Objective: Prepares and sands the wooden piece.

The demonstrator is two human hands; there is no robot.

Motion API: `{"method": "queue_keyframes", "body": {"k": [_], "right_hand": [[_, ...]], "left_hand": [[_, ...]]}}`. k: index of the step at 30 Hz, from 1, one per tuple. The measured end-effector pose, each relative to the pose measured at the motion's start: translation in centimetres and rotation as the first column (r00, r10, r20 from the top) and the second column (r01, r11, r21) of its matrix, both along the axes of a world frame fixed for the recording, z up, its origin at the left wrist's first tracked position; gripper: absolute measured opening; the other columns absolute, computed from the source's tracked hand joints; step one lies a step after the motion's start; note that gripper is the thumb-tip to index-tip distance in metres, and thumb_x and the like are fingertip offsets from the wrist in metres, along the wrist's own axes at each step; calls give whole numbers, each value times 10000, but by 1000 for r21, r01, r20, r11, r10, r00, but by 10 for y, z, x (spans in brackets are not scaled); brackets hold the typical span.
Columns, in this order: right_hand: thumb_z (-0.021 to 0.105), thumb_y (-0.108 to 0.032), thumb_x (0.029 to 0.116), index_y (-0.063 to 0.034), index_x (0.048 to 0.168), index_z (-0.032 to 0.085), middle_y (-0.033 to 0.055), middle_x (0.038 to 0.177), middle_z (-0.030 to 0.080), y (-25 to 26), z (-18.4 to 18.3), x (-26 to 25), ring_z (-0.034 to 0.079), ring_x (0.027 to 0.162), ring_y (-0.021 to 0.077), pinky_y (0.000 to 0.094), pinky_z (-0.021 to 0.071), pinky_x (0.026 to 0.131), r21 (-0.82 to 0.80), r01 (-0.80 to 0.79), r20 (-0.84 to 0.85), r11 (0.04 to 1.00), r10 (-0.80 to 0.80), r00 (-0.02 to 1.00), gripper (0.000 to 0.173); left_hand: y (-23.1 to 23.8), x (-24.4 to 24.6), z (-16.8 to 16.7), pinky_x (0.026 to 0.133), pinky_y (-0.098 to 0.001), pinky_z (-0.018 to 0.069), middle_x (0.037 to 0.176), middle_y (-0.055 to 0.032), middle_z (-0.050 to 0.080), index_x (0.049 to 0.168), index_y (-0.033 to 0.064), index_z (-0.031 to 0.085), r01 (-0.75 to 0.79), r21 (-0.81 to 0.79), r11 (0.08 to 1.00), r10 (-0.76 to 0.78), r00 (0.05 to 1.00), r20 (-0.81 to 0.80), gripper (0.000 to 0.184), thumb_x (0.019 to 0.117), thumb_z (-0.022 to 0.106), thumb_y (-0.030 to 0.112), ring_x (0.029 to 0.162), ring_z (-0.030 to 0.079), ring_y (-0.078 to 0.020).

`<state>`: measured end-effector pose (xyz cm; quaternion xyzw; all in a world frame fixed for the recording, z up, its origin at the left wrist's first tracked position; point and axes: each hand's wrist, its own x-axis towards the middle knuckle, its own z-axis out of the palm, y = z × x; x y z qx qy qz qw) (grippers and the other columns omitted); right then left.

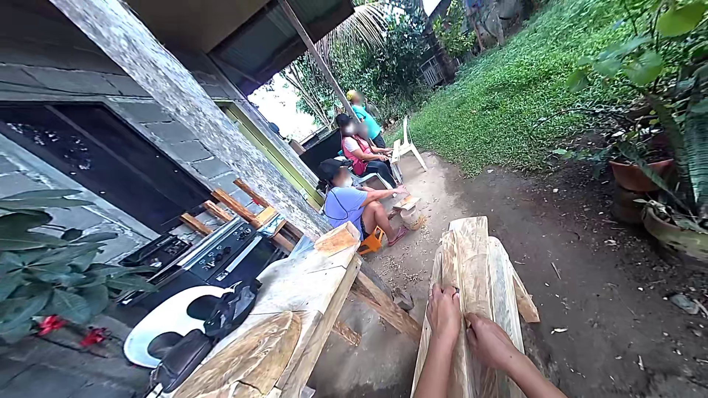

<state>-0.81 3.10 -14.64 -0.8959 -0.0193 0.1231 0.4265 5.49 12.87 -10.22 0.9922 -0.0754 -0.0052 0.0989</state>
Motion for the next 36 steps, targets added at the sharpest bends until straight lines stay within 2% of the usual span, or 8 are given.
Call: {"method": "queue_keyframes", "body": {"k": [5, 11, 17, 22, 27, 30, 32, 36], "right_hand": [[455, -167, 1078, 4, 1445, 529, 233, 1388, 603, 0, 0, 1, 588, 1311, 364, 506, 453, 1108, 12, -6, -11, 1000, 6, 1000, 411], [450, -153, 1075, 11, 1440, 529, 236, 1392, 601, 1, -2, 3, 582, 1319, 364, 512, 452, 1110, -2, -10, -13, 1000, 10, 1000, 408], [458, -176, 1074, 11, 1418, 539, 224, 1372, 613, 6, 0, 2, 600, 1295, 352, 503, 467, 1092, -25, 24, -11, 999, -25, 1000, 400], [461, -178, 1074, 5, 1422, 535, 219, 1378, 607, 9, 0, 2, 604, 1287, 355, 500, 480, 1076, -46, 51, -13, 998, -52, 999, 400], [483, -179, 1067, 14, 1441, 519, 231, 1398, 586, 11, 0, -1, 588, 1303, 366, 505, 480, 1076, -65, 56, -10, 996, -56, 998, 423], [479, -176, 1067, 10, 1447, 519, 227, 1401, 587, 11, -1, -2, 586, 1310, 359, 494, 473, 1089, -67, 51, 2, 996, -51, 999, 425], [478, -175, 1066, 8, 1444, 524, 223, 1401, 592, 11, -1, -2, 588, 1311, 352, 489, 473, 1090, -60, 52, 6, 997, -52, 999, 422], [477, -189, 1068, 1, 1448, 522, 218, 1397, 595, 10, -1, -1, 589, 1309, 349, 490, 471, 1092, -69, 40, -2, 997, -40, 999, 428]], "left_hand": [[31, -55, -6, 1034, -479, 499, 1266, -188, 649, 1233, 108, 737, 71, -29, 997, -69, 995, 68, 308, 1045, 558, 272, 1211, 610, -352], [75, -130, -23, 898, -531, 565, 1041, -238, 712, 1076, 20, 791, 206, -106, 973, -172, 949, 266, 242, 975, 636, 176, 1010, 686, -427], [97, -162, -39, 863, -483, 570, 1008, -207, 713, 1059, 32, 792, 210, -120, 970, -161, 932, 323, 243, 987, 624, 193, 981, 689, -383], [86, -144, -38, 835, -482, 583, 987, -189, 717, 1035, 54, 801, 217, -98, 971, -170, 921, 351, 233, 967, 636, 202, 946, 699, -375], [59, -94, -23, 952, -499, 541, 1117, -185, 701, 1107, 67, 780, 157, -104, 982, -132, 967, 218, 251, 1004, 604, 212, 1087, 661, -369], [36, -58, -11, 1028, -467, 502, 1234, -170, 660, 1207, 99, 743, 84, -41, 996, -81, 994, 76, 295, 1046, 548, 251, 1195, 616, -338], [21, -37, -5, 1039, -470, 492, 1291, -163, 633, 1252, 118, 717, 47, -9, 999, -47, 999, 21, 313, 1062, 518, 268, 1237, 591, -332], [2, -9, -3, 1043, -472, 491, 1332, -150, 615, 1272, 133, 706, 2, 4, 1000, -2, 1000, 22, 321, 1067, 507, 279, 1274, 575, -321]]}}
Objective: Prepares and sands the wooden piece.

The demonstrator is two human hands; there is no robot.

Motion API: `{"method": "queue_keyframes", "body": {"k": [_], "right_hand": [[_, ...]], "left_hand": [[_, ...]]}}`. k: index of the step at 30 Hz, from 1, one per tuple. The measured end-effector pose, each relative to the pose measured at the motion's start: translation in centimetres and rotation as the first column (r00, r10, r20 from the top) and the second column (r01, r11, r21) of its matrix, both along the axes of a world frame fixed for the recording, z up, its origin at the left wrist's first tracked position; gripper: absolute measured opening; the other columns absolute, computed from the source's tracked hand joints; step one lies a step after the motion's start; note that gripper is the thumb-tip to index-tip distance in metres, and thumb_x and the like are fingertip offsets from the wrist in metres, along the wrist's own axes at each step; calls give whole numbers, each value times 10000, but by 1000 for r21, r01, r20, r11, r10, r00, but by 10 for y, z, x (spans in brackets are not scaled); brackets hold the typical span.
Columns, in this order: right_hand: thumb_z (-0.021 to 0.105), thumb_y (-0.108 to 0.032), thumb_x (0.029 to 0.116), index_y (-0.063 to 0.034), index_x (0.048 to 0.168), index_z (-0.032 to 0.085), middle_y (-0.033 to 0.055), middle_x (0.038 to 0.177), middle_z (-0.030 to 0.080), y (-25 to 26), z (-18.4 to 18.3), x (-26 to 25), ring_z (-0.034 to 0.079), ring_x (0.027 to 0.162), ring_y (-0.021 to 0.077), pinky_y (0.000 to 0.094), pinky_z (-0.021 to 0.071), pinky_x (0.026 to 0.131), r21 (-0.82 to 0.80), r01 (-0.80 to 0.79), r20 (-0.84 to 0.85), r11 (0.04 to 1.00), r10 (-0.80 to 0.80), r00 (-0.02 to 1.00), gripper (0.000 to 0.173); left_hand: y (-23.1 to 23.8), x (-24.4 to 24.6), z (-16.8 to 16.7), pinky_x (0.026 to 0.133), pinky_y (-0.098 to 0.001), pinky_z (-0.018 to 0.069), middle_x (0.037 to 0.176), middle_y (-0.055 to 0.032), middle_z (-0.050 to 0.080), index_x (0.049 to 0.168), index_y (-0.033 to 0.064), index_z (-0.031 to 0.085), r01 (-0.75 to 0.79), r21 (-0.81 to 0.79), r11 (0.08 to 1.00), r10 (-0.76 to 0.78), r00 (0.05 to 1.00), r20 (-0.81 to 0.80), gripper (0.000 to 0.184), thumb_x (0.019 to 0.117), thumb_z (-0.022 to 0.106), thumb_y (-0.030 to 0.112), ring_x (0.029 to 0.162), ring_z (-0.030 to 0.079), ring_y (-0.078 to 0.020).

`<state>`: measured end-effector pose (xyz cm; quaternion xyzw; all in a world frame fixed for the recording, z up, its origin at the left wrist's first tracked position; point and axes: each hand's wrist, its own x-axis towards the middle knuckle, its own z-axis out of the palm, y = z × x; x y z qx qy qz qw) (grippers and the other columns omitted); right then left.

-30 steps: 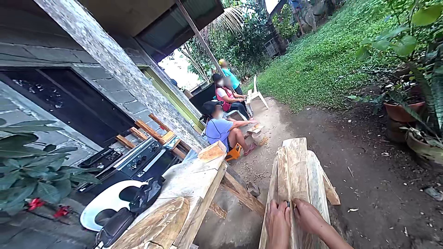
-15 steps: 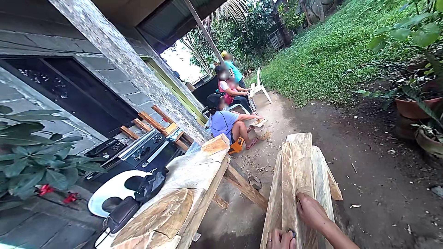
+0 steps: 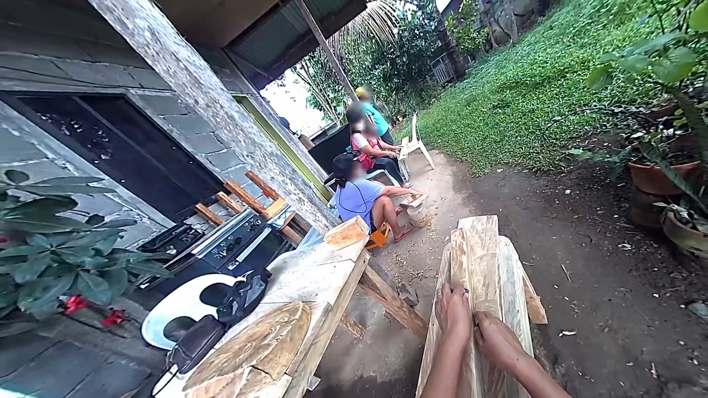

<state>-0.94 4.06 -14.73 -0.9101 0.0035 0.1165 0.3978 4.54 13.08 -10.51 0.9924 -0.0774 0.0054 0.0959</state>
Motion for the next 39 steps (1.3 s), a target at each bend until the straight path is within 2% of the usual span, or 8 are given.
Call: {"method": "queue_keyframes", "body": {"k": [5, 10, 13, 16, 20, 25, 32, 39], "right_hand": [[480, -204, 1071, -12, 1473, 506, 222, 1399, 594, -5, 0, 0, 594, 1300, 358, 512, 473, 1087, 25, -36, -1, 999, 36, 999, 446], [472, -180, 1074, -6, 1454, 525, 230, 1383, 603, -10, -1, 0, 596, 1293, 363, 510, 461, 1098, 49, -59, 11, 997, 58, 998, 421], [476, -177, 1073, -4, 1457, 523, 229, 1385, 600, -10, -2, 2, 601, 1287, 363, 508, 468, 1091, 50, -57, 9, 997, 57, 998, 424], [473, -200, 1078, -3, 1461, 515, 222, 1401, 592, -6, -1, 2, 600, 1292, 354, 501, 473, 1086, 30, -35, -4, 999, 35, 999, 433], [468, -191, 1075, 5, 1444, 518, 219, 1404, 588, -2, 1, 2, 589, 1309, 351, 493, 469, 1091, 6, -17, -10, 1000, 17, 1000, 421], [465, -181, 1073, 7, 1446, 518, 224, 1393, 593, 0, 0, 1, 596, 1297, 358, 505, 477, 1079, -7, 9, -2, 1000, -9, 1000, 421], [478, -183, 1066, -1, 1445, 523, 218, 1414, 585, 1, 2, 0, 595, 1300, 360, 509, 481, 1077, -25, 6, -4, 1000, -6, 1000, 423], [469, -194, 1068, 4, 1425, 535, 213, 1387, 602, -1, 1, 2, 608, 1283, 349, 489, 490, 1070, -16, -4, 2, 1000, 4, 1000, 414]], "left_hand": [[3, 1, -1, 1077, -459, 477, 1359, -158, 605, 1285, 137, 703, -1, -13, 1000, 1, 1000, 3, 324, 1065, 511, 277, 1309, 556, -320], [29, -45, -6, 1057, -469, 486, 1274, -183, 652, 1234, 93, 733, 61, -43, 997, -58, 997, 59, 311, 1048, 545, 256, 1234, 598, -353], [50, -87, -7, 1014, -499, 514, 1210, -206, 676, 1175, 64, 759, 101, -81, 992, -94, 992, 85, 282, 1027, 578, 223, 1177, 629, -385], [71, -122, -15, 913, -513, 560, 1056, -224, 705, 1076, 30, 787, 189, -96, 977, -167, 966, 198, 241, 989, 617, 176, 1037, 675, -416], [85, -137, -36, 825, -489, 584, 975, -193, 716, 1022, 51, 804, 228, -124, 966, -174, 924, 341, 214, 957, 647, 181, 942, 697, -385], [78, -113, -41, 821, -480, 580, 984, -180, 707, 1018, 68, 805, 234, -174, 956, -154, 912, 380, 204, 950, 649, 182, 944, 688, -370], [41, -32, -17, 1026, -475, 499, 1214, -176, 670, 1204, 107, 749, 104, -103, 989, -90, 987, 135, 297, 1041, 550, 254, 1197, 609, -351], [8, 18, 0, 1066, -471, 478, 1311, -173, 623, 1290, 120, 694, 41, -7, 999, -40, 999, 19, 330, 1070, 501, 271, 1265, 578, -338]]}}
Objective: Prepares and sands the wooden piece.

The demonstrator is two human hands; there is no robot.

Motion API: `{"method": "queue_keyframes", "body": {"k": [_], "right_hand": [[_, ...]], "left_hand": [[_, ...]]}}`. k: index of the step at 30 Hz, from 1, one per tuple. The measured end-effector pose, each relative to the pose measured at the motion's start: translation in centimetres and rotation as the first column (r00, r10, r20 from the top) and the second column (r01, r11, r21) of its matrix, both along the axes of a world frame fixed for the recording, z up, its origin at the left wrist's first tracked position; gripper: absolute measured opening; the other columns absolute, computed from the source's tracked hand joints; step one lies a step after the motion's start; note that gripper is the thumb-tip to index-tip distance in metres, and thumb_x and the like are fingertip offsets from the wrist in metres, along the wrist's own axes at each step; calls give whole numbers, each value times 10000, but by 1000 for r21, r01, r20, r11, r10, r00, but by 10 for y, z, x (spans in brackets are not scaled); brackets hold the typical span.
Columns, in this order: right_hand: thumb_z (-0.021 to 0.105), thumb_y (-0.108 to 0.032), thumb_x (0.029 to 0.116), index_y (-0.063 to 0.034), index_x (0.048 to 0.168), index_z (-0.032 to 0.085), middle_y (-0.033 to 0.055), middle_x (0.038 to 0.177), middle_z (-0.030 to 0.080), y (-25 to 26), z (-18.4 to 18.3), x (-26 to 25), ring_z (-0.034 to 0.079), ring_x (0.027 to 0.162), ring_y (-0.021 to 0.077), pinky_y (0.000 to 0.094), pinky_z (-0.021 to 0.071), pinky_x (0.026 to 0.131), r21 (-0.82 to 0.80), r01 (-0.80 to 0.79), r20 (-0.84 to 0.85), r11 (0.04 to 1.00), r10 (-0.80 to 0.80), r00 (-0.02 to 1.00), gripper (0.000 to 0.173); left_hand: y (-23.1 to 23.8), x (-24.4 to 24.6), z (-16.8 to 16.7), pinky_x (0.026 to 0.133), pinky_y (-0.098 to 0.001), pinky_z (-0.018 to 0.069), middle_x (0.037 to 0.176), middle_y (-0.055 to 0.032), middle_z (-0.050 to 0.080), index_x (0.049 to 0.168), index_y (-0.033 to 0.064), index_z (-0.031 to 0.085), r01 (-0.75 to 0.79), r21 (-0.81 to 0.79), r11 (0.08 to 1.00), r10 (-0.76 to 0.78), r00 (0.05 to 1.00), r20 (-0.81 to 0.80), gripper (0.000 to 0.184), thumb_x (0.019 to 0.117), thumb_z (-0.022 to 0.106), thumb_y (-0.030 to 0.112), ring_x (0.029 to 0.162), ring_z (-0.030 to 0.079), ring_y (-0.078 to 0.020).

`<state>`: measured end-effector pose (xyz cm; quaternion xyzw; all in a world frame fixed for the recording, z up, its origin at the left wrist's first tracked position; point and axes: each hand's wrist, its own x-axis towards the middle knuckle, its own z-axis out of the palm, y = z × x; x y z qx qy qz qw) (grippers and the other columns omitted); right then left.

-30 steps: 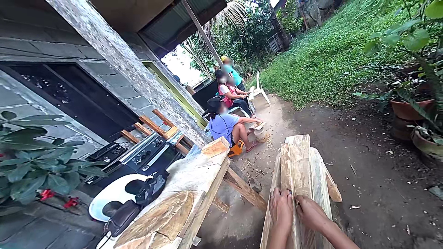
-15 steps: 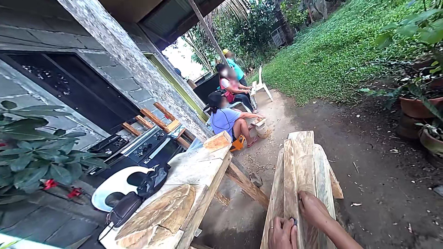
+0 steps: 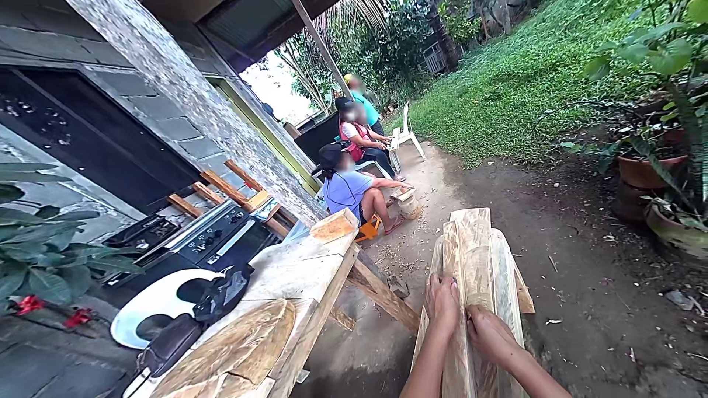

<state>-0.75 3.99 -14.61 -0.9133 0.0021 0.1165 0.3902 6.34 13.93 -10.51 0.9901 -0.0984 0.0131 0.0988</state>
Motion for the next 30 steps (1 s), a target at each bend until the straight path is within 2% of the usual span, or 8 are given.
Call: {"method": "queue_keyframes", "body": {"k": [8, 10, 14, 17, 22, 24, 27, 30], "right_hand": [[470, -196, 1073, 4, 1448, 518, 216, 1406, 589, -4, 0, -1, 597, 1298, 349, 492, 474, 1088, 16, -33, 6, 999, 33, 999, 428], [470, -200, 1076, 0, 1452, 516, 217, 1408, 585, -5, 0, -1, 594, 1300, 349, 493, 471, 1092, 28, -41, 6, 999, 41, 999, 428], [465, -197, 1073, -18, 1456, 525, 207, 1412, 589, -9, 0, -2, 597, 1300, 341, 497, 471, 1093, 39, -50, -3, 998, 50, 999, 427], [469, -182, 1073, -16, 1447, 531, 218, 1398, 592, -10, -1, -1, 595, 1294, 355, 502, 470, 1091, 55, -59, 3, 997, 59, 998, 414], [477, -187, 1073, 4, 1440, 532, 229, 1398, 589, -7, -2, 0, 598, 1289, 367, 514, 474, 1082, 41, -51, 3, 998, 51, 999, 417], [476, -193, 1073, 5, 1439, 532, 227, 1402, 588, -5, -4, 0, 597, 1293, 363, 510, 476, 1082, 23, -42, 4, 999, 42, 999, 420], [469, -195, 1072, 0, 1442, 523, 224, 1401, 586, -2, -2, -1, 595, 1298, 355, 497, 480, 1076, -9, -33, -1, 999, 33, 999, 422], [478, -190, 1068, -4, 1445, 517, 218, 1407, 584, 2, 0, -1, 588, 1309, 353, 491, 481, 1077, -26, -4, -10, 1000, 4, 1000, 422]], "left_hand": [[-11, 21, 3, 1050, -489, 493, 1378, -171, 583, 1314, 153, 671, -80, -2, 997, 79, 995, -53, 326, 1066, 504, 282, 1304, 560, -336], [-10, 17, 3, 1071, -495, 484, 1432, -179, 557, 1346, 156, 658, -85, -8, 996, 84, 995, -53, 340, 1064, 517, 283, 1342, 538, -344], [0, -16, 5, 1074, -485, 484, 1415, -184, 562, 1361, 135, 646, -38, 42, 998, 41, 997, -63, 356, 1069, 509, 284, 1324, 547, -348], [23, -58, -1, 1060, -482, 491, 1344, -197, 604, 1325, 107, 679, 17, -1, 1000, -17, 1000, -11, 345, 1055, 533, 265, 1278, 571, -364], [67, -133, -15, 932, -534, 549, 1104, -246, 689, 1145, 23, 767, 138, -127, 982, -117, 981, 156, 270, 994, 601, 174, 1065, 661, -431], [81, -154, -24, 872, -531, 569, 1035, -241, 700, 1092, 17, 782, 172, -134, 976, -139, 965, 223, 249, 975, 619, 165, 992, 682, -427], [93, -167, -38, 852, -491, 572, 1009, -218, 709, 1069, 33, 796, 201, -166, 965, -145, 944, 296, 234, 967, 627, 158, 956, 686, -392], [93, -156, -41, 873, -468, 576, 1021, -192, 717, 1067, 48, 800, 238, -195, 952, -168, 933, 320, 225, 956, 635, 152, 968, 690, -363]]}}
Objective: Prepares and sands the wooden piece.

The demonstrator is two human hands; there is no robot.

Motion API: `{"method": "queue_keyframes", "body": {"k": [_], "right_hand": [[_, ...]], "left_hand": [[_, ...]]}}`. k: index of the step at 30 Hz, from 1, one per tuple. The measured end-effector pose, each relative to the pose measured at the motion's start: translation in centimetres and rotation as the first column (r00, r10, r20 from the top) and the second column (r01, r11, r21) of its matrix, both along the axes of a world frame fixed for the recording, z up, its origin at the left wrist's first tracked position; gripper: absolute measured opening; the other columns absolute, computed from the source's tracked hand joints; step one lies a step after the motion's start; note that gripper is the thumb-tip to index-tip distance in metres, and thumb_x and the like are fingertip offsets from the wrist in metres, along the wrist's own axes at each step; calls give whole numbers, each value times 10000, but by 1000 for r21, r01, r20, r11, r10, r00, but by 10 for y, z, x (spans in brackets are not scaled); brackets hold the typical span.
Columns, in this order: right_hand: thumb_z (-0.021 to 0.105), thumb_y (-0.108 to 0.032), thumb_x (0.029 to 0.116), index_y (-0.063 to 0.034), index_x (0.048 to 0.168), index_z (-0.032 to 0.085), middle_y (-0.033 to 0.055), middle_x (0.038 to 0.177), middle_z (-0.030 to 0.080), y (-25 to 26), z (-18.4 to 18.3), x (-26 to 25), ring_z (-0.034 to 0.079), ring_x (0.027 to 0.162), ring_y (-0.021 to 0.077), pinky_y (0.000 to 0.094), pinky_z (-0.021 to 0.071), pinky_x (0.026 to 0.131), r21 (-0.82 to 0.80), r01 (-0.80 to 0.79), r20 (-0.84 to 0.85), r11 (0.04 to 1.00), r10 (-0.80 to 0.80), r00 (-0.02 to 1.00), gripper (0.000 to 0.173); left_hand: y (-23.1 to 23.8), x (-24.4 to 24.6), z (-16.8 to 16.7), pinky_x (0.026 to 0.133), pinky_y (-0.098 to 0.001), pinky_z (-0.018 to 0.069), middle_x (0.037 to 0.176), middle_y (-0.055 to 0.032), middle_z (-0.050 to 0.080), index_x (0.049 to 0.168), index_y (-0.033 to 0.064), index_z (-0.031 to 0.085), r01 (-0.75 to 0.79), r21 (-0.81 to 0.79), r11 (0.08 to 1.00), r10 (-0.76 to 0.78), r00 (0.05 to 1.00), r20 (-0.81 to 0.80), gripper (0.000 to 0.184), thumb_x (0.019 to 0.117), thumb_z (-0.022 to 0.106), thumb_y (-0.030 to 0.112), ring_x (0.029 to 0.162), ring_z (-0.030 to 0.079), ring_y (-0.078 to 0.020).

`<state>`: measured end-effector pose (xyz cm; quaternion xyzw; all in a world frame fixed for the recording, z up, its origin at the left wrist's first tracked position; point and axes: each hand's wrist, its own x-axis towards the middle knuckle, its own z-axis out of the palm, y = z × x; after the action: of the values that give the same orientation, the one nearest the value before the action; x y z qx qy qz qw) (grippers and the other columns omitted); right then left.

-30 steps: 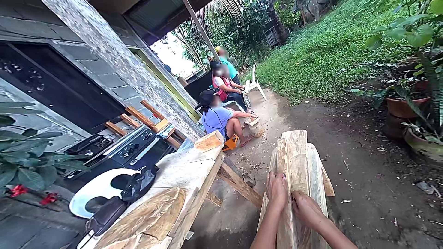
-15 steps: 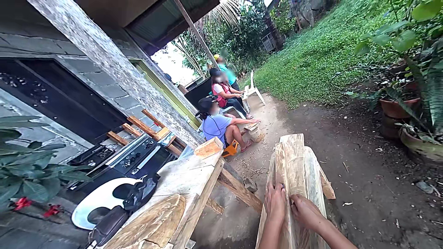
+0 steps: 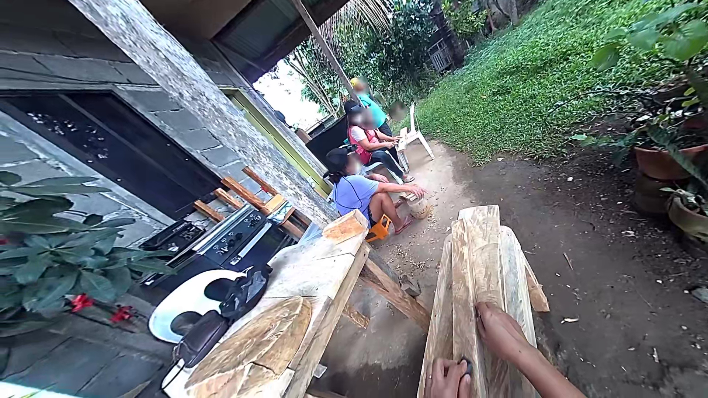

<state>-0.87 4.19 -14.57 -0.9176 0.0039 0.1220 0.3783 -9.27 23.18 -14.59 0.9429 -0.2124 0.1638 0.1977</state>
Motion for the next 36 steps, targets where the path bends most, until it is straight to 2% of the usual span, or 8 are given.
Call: {"method": "queue_keyframes", "body": {"k": [5, 9, 13, 19, 22, 25, 31, 36], "right_hand": [[483, -175, 1064, 10, 1421, 534, 227, 1391, 588, 2, 1, -2, 594, 1296, 364, 503, 491, 1061, -17, 18, 11, 1000, -17, 1000, 405], [474, -181, 1064, -5, 1422, 540, 212, 1402, 590, 2, -1, 0, 599, 1295, 351, 492, 493, 1061, -22, 23, 3, 999, -23, 1000, 404], [466, -179, 1067, 1, 1411, 546, 209, 1393, 596, 2, 0, -1, 600, 1295, 342, 482, 490, 1067, -15, 19, 12, 1000, -19, 1000, 397], [474, -187, 1069, 0, 1433, 534, 214, 1393, 589, -4, 0, -2, 598, 1291, 346, 482, 482, 1078, 17, -15, 14, 1000, 15, 1000, 414], [475, -193, 1069, -3, 1435, 538, 220, 1398, 588, -6, 0, -1, 602, 1283, 357, 503, 487, 1070, 26, -27, 8, 999, 27, 1000, 417], [473, -198, 1073, -1, 1432, 540, 223, 1408, 582, -9, 1, 0, 595, 1294, 363, 510, 480, 1077, 40, -32, -10, 999, 33, 999, 415], [480, -198, 1075, -4, 1449, 529, 226, 1413, 581, -11, -3, 3, 593, 1296, 367, 512, 475, 1083, 71, -41, -5, 997, 41, 999, 424], [473, -212, 1077, -11, 1447, 527, 208, 1410, 582, -7, -4, 4, 598, 1292, 349, 501, 482, 1077, 36, -23, -16, 999, 24, 1000, 424]], "left_hand": [[-27, 58, 9, 935, -511, 542, 1096, -176, 704, 1114, 66, 785, -23, 7, 1000, 23, 997, -68, 251, 986, 605, 185, 1053, 669, -361], [-62, 114, 29, 1052, -470, 485, 1238, -170, 661, 1236, 97, 735, -82, 140, 987, 113, 967, -228, 305, 1046, 536, 228, 1195, 612, -333], [-98, 162, 43, 1076, -497, 468, 1365, -151, 605, 1318, 135, 682, -153, 267, 951, 233, 926, -297, 331, 1068, 497, 246, 1287, 574, -321], [-122, 197, 50, 1066, -502, 482, 1425, -152, 565, 1349, 172, 659, -191, 328, 925, 297, 902, -313, 333, 1070, 495, 248, 1288, 580, -320], [-116, 185, 48, 1078, -503, 473, 1449, -167, 550, 1349, 167, 669, -184, 310, 933, 283, 906, -316, 339, 1068, 498, 253, 1300, 571, -333], [-105, 143, 48, 1088, -505, 462, 1404, -181, 583, 1312, 140, 695, -133, 310, 941, 232, 923, -306, 333, 1068, 495, 247, 1305, 563, -341], [-46, 33, 23, 906, -577, 521, 1117, -197, 710, 1129, 84, 794, -95, 103, 990, 106, 987, -117, 242, 984, 622, 172, 1076, 664, -407], [-15, -4, 3, 829, -560, 533, 1013, -178, 728, 1068, 110, 821, -107, 50, 993, 107, 994, 5, 233, 955, 642, 207, 972, 675, -409]]}}
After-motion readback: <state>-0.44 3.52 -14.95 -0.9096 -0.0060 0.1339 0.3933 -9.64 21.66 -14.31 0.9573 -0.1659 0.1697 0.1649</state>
